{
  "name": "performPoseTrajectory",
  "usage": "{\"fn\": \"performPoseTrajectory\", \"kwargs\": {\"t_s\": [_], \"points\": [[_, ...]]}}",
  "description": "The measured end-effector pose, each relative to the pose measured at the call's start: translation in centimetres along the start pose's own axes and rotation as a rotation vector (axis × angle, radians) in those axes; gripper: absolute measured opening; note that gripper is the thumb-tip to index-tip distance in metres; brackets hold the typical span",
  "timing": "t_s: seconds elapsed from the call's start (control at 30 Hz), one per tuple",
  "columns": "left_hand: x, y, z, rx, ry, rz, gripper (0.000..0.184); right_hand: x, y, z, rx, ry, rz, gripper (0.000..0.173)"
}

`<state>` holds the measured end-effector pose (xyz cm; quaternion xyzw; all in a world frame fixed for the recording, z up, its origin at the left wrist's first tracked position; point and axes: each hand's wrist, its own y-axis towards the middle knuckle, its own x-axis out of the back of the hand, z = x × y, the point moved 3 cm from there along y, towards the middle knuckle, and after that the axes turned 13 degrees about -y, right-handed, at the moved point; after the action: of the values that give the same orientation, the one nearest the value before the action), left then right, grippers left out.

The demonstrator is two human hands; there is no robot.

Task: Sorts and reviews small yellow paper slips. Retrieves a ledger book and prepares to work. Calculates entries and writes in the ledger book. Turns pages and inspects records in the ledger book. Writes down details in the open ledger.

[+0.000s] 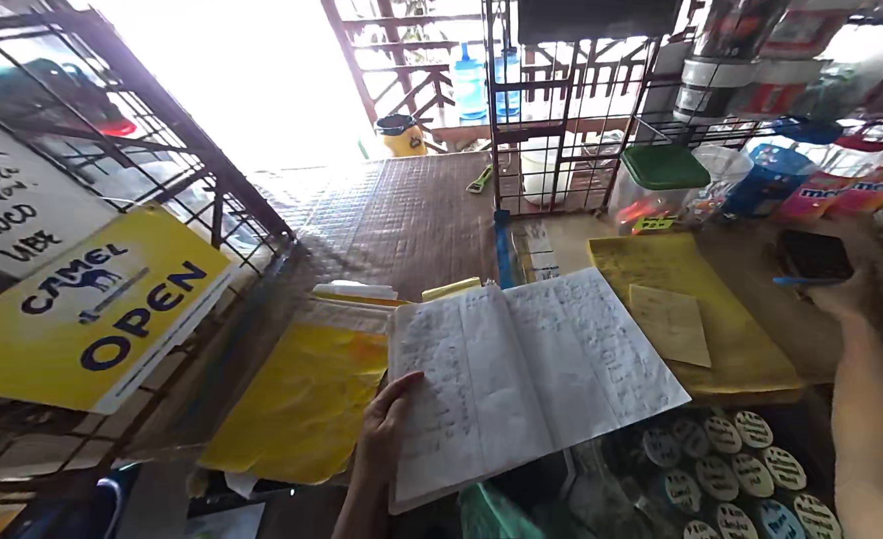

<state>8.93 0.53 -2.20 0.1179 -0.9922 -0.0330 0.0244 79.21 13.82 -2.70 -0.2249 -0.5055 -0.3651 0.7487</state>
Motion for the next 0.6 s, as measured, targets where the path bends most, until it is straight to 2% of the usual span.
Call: {"fn": "performPoseTrajectory", "kwargs": {"t_s": [0.07, 0.2, 0.33, 0.47, 0.6], "points": [[0.0, 0.0, -0.1, -0.004, -0.004, 0.005, 0.035, 2.0, -2.7, 2.2, 0.095, 0.155, -0.054, 0.101], [0.0, -0.1, -0.2, -0.022, 0.003, 0.01, 0.036, 4.4, -12.4, 7.8, 0.596, 0.505, -0.032, 0.088], [0.0, 0.0, -0.2, -0.028, 0.005, 0.024, 0.036, 3.4, -23.4, 12.3, 0.876, 0.436, 0.052, 0.106], [0.1, 0.0, -0.3, -0.021, 0.005, 0.039, 0.036, 0.1, -30.7, 16.4, 0.962, 0.242, 0.048, 0.107], [0.0, 0.0, -0.4, -0.033, 0.003, 0.047, 0.036, -3.3, -34.1, 18.4, 0.803, 0.053, -0.025, 0.109]]}}
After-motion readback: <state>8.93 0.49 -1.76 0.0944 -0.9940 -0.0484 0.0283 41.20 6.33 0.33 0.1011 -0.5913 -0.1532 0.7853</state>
